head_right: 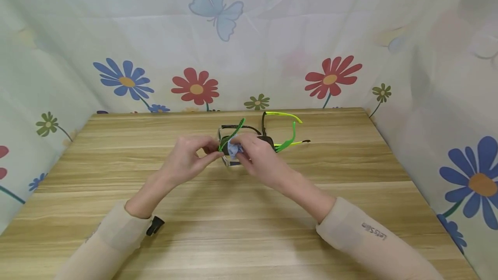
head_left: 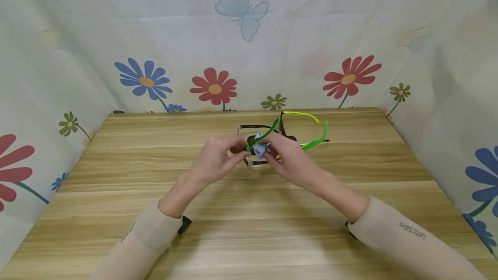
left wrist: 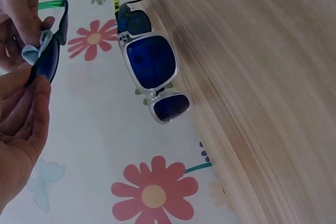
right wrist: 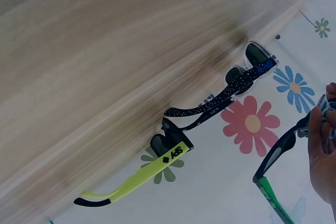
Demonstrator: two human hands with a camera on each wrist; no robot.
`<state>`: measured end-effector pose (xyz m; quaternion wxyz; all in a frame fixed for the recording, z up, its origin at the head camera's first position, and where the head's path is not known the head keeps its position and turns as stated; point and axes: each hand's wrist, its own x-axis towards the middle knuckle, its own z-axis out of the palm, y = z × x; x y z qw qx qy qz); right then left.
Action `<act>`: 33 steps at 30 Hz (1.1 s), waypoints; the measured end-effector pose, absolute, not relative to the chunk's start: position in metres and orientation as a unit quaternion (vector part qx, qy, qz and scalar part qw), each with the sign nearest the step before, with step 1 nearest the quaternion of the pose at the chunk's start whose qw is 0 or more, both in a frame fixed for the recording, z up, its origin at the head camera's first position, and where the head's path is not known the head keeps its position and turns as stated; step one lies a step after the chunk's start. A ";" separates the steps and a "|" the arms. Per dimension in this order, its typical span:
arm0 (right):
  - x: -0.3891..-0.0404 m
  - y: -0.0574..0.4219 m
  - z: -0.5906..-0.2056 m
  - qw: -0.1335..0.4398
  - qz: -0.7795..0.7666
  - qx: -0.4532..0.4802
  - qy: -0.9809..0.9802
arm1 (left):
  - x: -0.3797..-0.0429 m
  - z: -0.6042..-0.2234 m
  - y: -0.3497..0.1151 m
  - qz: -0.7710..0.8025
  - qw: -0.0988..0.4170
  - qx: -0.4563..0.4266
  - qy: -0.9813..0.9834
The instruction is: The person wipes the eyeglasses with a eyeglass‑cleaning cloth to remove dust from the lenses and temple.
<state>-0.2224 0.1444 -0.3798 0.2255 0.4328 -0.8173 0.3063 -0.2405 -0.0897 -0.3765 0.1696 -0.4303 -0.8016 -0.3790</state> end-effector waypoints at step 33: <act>-0.227 0.138 -0.375 0.235 0.245 0.360 -0.869 | -0.243 -0.382 -0.087 -0.379 0.182 -0.442 -0.792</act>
